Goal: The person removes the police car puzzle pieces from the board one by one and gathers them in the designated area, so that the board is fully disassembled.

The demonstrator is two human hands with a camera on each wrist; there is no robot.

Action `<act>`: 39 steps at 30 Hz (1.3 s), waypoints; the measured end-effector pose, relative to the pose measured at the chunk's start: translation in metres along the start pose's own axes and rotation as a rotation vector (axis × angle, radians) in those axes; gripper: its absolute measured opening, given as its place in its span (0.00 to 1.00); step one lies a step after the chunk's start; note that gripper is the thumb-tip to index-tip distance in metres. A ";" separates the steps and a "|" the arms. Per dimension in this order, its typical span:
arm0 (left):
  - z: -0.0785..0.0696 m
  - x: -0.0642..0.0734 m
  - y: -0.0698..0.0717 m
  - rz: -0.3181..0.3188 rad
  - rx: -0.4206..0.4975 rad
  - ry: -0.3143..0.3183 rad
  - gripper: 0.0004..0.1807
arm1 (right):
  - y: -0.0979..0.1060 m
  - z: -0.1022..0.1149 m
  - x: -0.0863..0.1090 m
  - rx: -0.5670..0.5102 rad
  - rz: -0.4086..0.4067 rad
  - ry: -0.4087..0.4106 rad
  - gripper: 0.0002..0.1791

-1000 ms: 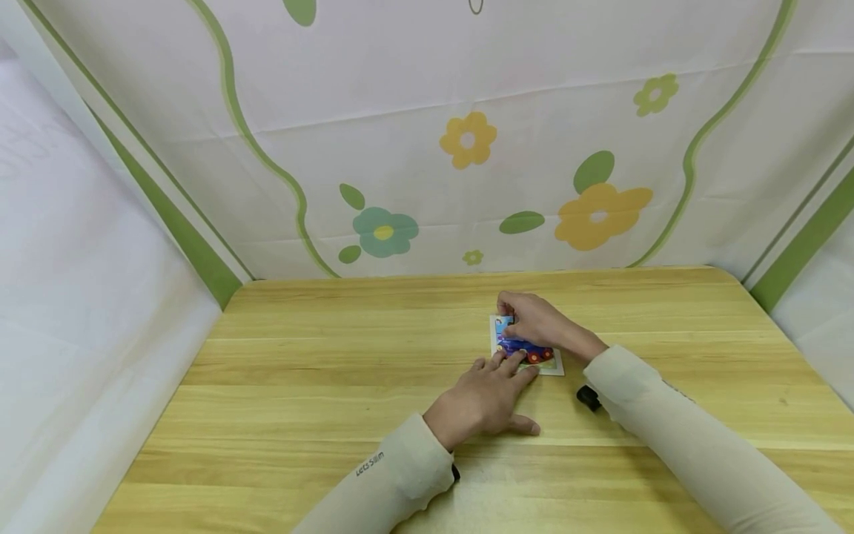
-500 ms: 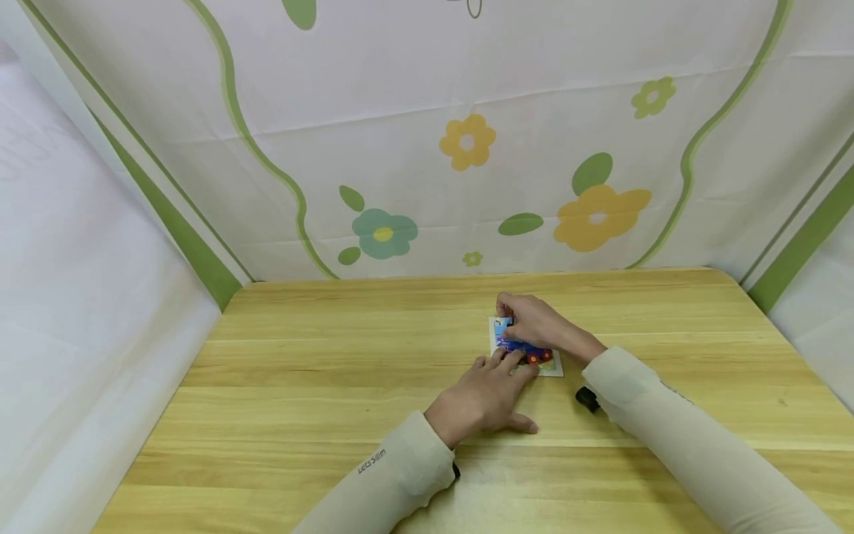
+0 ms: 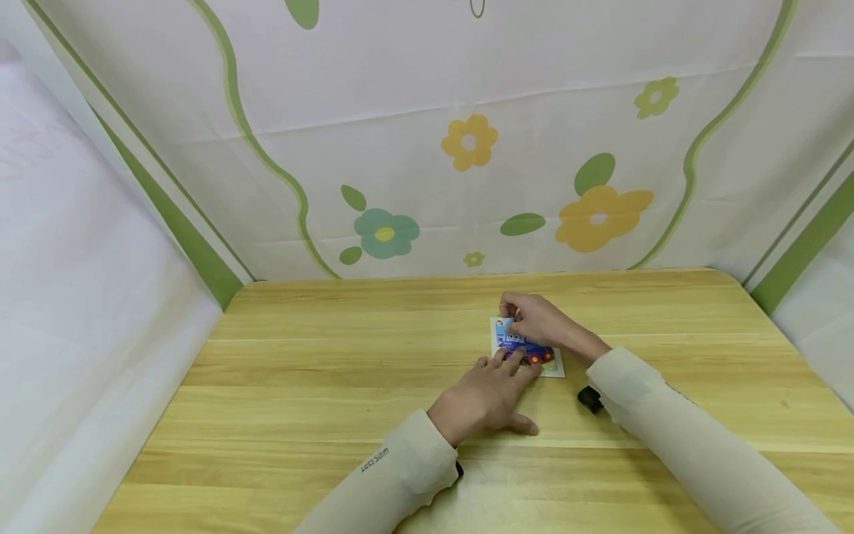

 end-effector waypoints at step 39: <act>0.001 -0.003 0.002 0.007 0.020 -0.007 0.49 | 0.025 -0.013 0.009 -0.208 -0.063 0.028 0.02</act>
Point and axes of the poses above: each hand's wrist, its own x-axis away from the middle knuckle, its own y-axis out of the back of the hand, z = x × y, the point moved 4 cm from there along -x, towards the middle knuckle, and after that the axes turned 7 degrees about y, right-handed, at the moved point
